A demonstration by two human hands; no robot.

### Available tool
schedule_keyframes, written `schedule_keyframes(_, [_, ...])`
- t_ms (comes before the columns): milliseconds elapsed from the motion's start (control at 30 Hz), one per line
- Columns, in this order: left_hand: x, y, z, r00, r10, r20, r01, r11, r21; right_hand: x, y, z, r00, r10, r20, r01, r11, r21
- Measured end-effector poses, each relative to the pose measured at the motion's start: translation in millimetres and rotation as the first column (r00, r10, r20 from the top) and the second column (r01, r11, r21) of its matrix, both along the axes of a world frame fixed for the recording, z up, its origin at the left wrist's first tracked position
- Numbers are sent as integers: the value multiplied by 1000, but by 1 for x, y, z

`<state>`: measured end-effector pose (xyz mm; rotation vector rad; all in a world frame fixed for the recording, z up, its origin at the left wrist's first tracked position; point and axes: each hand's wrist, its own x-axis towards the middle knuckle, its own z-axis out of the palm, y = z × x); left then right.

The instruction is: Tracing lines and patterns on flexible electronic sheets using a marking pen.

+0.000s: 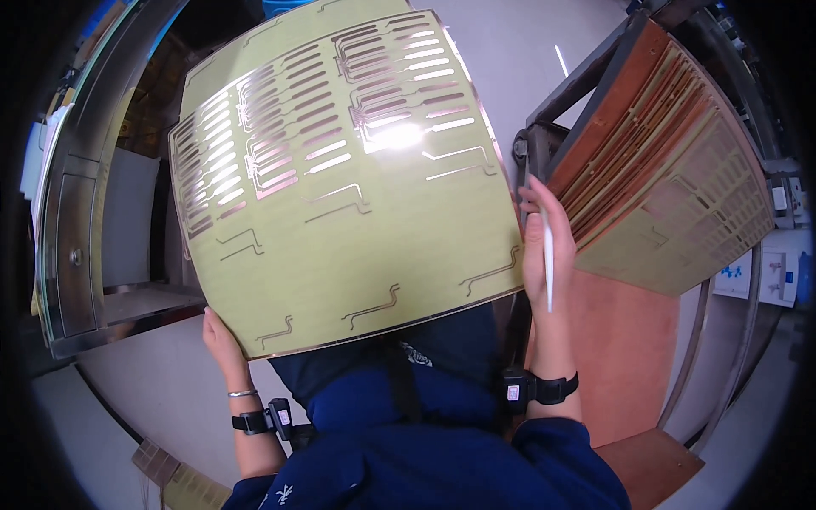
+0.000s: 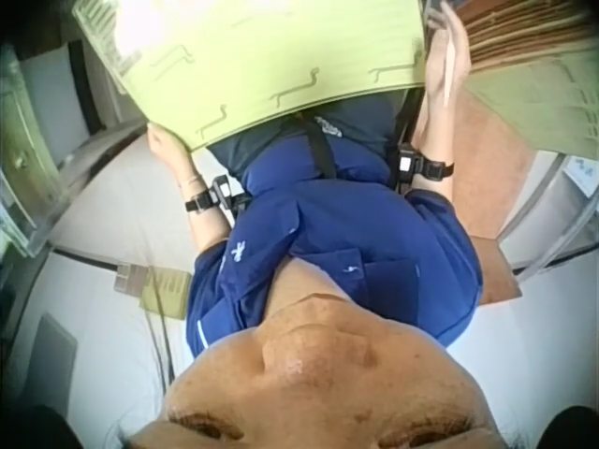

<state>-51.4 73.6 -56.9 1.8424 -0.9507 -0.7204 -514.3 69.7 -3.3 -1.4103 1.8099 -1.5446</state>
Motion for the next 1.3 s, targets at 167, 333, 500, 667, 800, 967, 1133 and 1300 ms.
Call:
schedule_keyframes(167, [-1,-1,0,1000,2,18,-2,1000,-11,47,-18,14,958,284,-31,-278,952,126])
schedule_keyframes(333, [2,0,-2,998,-29,61,28,999,17,85,-33,2,943,325,-77,-316,943,105])
schedule_keyframes(500, [-2,-1,-3,997,-34,73,34,999,-1,86,-39,0,944,290,-160,-283,957,62])
schedule_keyframes(667, [-10,-1,3,996,18,83,-16,1000,-23,75,-36,-7,974,223,-41,-221,973,62])
schedule_keyframes(800, [-12,1,6,996,83,-28,-85,994,-66,55,-34,-4,943,159,294,-181,982,46])
schedule_keyframes(967, [-6,2,-2,998,25,-49,-29,996,-89,2,-57,4,990,-126,68,128,991,-29])
schedule_keyframes(1133, [-3,-2,-9,992,51,-112,-67,987,-144,-28,-76,0,914,39,404,-90,990,107])
schedule_keyframes(1300, [1,3,-5,986,46,-160,-69,988,-136,-28,-100,11,925,30,378,-70,993,93])
